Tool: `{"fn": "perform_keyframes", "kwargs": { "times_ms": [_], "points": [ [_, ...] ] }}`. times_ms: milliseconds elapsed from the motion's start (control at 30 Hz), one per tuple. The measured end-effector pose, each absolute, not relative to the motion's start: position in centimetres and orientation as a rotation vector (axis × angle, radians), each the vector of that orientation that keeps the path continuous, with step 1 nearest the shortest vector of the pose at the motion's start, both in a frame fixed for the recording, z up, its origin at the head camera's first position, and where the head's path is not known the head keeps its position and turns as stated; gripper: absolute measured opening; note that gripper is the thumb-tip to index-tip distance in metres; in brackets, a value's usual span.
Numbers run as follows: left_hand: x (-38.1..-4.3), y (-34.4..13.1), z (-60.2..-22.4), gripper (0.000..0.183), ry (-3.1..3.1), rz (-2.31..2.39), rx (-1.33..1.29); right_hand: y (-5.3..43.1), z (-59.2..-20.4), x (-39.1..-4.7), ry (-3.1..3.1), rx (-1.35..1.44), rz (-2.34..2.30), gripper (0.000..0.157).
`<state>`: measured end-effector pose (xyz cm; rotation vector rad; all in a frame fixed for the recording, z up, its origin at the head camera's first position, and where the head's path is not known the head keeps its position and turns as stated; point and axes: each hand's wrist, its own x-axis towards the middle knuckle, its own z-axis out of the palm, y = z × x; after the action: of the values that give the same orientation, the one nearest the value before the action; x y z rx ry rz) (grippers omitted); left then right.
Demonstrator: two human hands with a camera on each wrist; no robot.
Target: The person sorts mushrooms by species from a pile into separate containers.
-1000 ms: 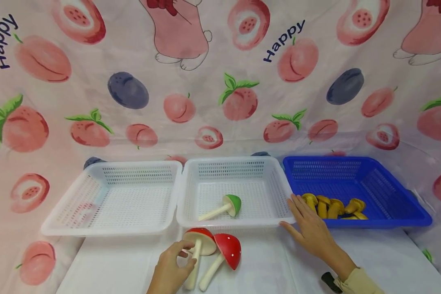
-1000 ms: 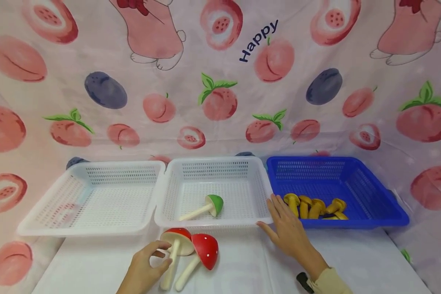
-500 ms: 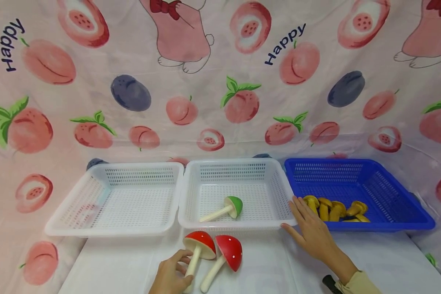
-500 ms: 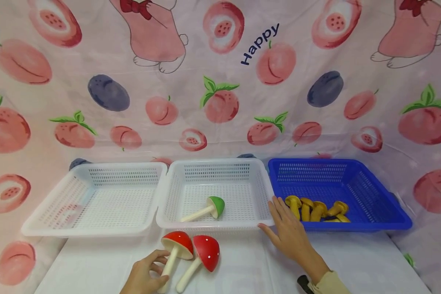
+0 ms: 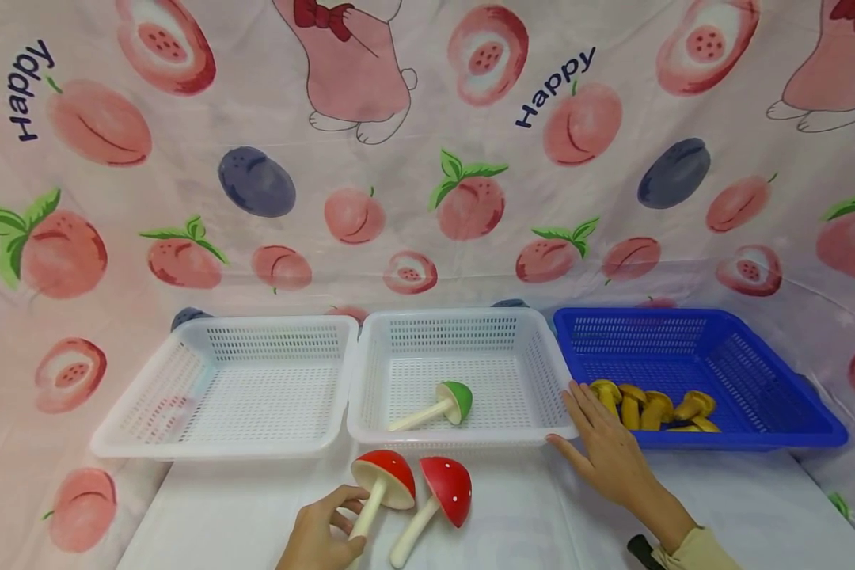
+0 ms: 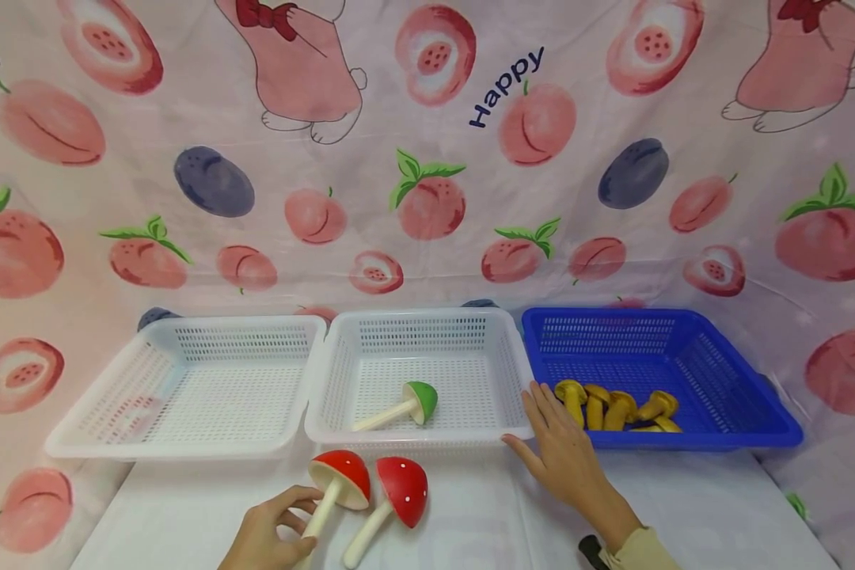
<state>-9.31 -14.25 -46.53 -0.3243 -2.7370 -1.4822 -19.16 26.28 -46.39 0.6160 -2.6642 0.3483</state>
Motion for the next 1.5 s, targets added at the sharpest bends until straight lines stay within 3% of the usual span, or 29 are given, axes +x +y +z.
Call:
{"fn": "perform_keyframes", "kwargs": {
  "times_ms": [867,1500],
  "points": [
    [-8.5,-14.6,-43.0,0.046,-2.644,-1.362,-0.276,26.3,-46.4,-19.1,-2.652,0.616,0.364,0.072],
    [-10.0,-15.5,-39.0,0.048,-2.674,-1.43,0.03,26.4,-46.6,-19.2,-2.657,0.616,0.362,0.072]
  ]
}}
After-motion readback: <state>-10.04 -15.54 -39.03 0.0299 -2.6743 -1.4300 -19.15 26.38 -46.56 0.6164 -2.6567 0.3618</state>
